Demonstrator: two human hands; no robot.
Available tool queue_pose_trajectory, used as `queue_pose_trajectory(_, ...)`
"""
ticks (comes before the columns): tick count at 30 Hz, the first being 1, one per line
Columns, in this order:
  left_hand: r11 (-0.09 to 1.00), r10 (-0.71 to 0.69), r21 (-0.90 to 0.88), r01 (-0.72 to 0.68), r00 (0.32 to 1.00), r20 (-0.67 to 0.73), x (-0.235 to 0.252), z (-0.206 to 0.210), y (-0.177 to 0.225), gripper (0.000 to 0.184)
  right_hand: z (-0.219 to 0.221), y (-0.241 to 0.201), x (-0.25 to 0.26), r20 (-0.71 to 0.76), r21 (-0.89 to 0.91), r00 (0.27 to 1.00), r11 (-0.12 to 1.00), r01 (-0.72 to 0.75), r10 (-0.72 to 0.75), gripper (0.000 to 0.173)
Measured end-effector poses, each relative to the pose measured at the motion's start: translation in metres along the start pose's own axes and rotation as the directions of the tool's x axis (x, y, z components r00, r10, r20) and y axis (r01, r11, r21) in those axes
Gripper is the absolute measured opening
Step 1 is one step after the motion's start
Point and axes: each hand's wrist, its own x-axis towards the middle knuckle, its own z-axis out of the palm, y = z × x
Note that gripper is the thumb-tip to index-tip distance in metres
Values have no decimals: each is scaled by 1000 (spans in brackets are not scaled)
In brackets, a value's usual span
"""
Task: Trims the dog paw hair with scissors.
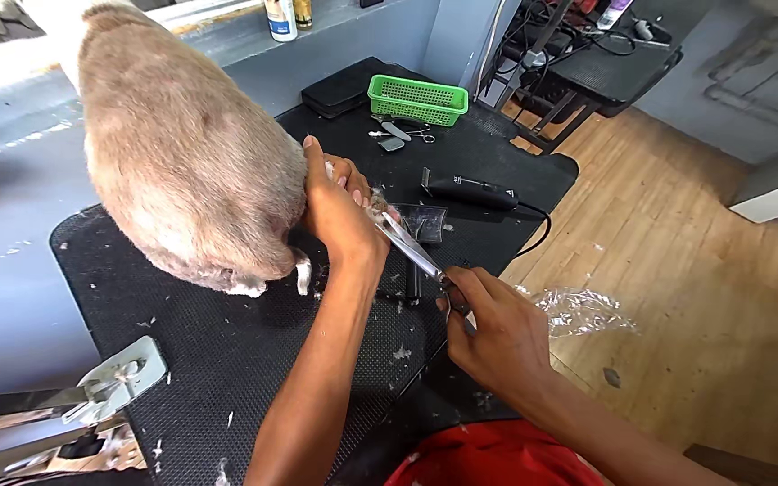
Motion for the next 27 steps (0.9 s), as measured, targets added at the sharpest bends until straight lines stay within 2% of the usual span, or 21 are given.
queue_pose_trajectory(11,997,6,-72,-3,999,46,2,-5,-10,53,-15,-3,2,88,-45,996,999,-28,32,38)
queue_pose_trajectory(22,1000,-2,-9,2,1000,17,3,-9,-21,51,-31,6,10,162,-86,987,996,2,12,38)
queue_pose_trajectory(27,998,64,0,-64,996,65,9,-9,-12,52,-33,4,10,166,-86,986,996,18,-4,38)
